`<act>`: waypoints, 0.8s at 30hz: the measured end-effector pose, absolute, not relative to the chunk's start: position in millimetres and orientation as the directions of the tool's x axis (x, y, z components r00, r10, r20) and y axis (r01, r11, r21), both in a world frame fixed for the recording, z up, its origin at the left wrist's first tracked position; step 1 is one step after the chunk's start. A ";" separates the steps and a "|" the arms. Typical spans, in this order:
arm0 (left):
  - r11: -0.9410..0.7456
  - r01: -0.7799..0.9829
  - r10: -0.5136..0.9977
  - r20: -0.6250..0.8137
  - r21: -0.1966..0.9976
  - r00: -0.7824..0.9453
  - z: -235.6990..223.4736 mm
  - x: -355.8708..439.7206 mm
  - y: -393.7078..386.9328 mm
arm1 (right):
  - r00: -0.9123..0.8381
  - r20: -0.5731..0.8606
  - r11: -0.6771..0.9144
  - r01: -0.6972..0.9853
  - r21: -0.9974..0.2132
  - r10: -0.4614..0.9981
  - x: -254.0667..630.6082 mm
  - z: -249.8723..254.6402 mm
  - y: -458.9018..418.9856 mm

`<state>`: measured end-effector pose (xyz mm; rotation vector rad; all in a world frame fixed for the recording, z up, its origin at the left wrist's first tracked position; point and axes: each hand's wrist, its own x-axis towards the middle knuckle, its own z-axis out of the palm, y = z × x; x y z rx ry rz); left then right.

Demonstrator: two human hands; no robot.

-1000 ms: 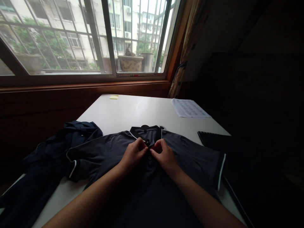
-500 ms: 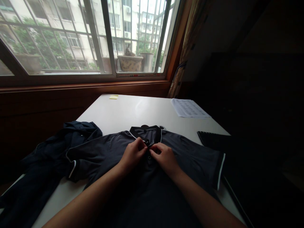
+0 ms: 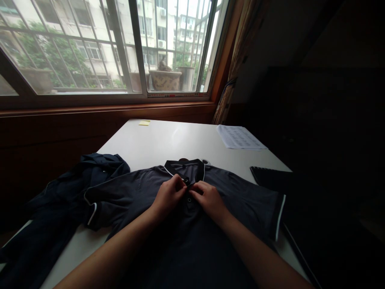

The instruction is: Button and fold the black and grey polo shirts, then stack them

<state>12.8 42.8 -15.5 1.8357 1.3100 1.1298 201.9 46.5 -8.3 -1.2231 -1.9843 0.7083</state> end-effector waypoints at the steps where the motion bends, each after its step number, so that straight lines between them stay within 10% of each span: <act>1: -0.323 0.429 0.946 0.290 0.844 0.143 -15.3 12.9 42.9 | -0.320 0.271 0.409 0.532 -0.741 0.908 202.0 -8.3 46.6; 24: -0.352 0.429 0.936 0.309 0.832 0.169 -16.8 13.8 44.4 | -0.306 0.294 0.421 0.567 -0.708 0.906 200.6 -9.7 45.5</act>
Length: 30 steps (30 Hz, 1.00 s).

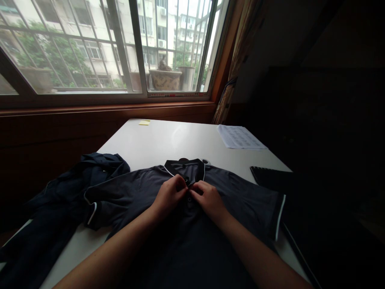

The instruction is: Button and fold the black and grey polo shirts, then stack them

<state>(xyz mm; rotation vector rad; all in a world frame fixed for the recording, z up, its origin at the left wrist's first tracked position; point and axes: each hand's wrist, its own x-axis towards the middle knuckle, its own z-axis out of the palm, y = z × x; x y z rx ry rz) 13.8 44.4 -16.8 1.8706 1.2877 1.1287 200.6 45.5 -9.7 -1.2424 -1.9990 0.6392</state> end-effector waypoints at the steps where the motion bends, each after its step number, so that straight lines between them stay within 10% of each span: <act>1: -0.351 0.432 0.936 0.309 0.831 0.166 -17.2 13.8 44.5 | -0.307 0.295 0.422 0.562 -0.711 0.905 200.7 -9.7 45.4; 30: -0.332 0.375 0.943 0.294 0.865 0.157 -16.3 12.1 45.3 | -0.303 0.266 0.394 0.536 -0.747 0.915 201.1 -7.9 46.9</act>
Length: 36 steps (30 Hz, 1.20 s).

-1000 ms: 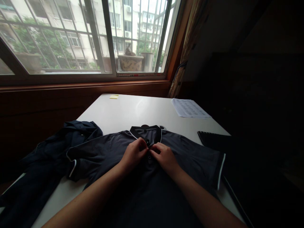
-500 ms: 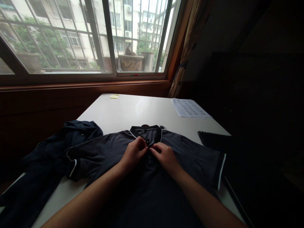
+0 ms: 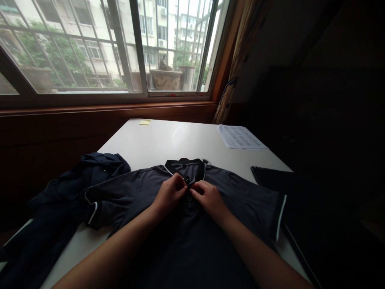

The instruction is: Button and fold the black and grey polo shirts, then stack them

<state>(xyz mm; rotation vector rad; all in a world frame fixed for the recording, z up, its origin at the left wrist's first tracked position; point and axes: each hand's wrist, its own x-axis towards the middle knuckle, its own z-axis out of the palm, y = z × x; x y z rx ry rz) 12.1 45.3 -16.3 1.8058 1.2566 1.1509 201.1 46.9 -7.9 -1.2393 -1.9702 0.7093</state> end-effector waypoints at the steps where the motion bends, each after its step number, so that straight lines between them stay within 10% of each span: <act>1: -0.332 0.374 0.943 0.294 0.866 0.156 -16.3 12.2 45.4 | -0.303 0.259 0.388 0.534 -0.751 0.917 201.0 -7.9 47.0; 36: -0.343 0.361 0.938 0.300 0.867 0.172 -16.7 13.3 45.4 | -0.313 0.299 0.430 0.557 -0.710 0.901 199.6 -11.4 46.8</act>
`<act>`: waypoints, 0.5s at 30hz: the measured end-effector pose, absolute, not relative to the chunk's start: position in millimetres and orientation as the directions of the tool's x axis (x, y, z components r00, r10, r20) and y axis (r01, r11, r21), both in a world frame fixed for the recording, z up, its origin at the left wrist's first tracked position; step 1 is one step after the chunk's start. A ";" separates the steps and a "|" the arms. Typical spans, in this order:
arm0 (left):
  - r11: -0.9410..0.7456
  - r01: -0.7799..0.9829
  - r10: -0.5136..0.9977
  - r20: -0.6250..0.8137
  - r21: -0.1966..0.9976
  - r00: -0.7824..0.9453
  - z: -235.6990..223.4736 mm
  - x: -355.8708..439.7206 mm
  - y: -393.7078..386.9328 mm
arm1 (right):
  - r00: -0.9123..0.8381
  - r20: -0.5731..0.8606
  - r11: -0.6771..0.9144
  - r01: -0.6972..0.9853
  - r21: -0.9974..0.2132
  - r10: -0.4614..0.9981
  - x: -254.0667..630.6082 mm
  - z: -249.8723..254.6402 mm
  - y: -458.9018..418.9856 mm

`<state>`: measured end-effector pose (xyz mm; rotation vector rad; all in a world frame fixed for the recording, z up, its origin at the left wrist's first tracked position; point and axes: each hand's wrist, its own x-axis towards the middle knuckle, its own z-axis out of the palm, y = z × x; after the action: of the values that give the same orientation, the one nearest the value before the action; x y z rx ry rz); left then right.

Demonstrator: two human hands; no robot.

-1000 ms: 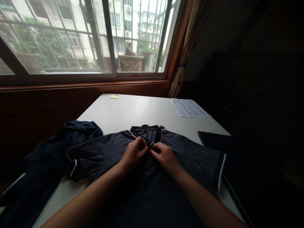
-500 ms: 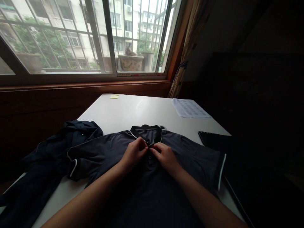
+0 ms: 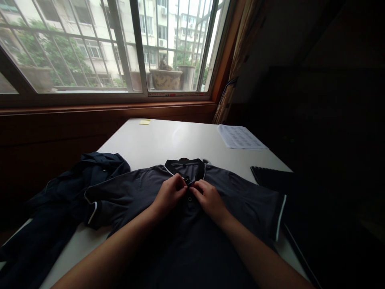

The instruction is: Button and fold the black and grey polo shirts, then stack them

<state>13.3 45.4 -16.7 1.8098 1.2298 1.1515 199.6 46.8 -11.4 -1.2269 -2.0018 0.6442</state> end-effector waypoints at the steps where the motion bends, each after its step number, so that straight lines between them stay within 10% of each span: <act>1: -0.344 0.362 0.938 0.301 0.867 0.170 -16.2 13.3 45.4 | -0.314 0.300 0.431 0.560 -0.708 0.901 199.5 -11.4 46.6; 15: -0.325 0.429 0.946 0.295 0.843 0.137 -11.8 13.9 43.2 | -0.311 0.299 0.429 0.561 -0.708 0.902 200.0 -10.6 46.3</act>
<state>13.9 43.2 -11.8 1.8343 1.3186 1.1394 200.0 46.3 -10.6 -1.2308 -2.0017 0.6400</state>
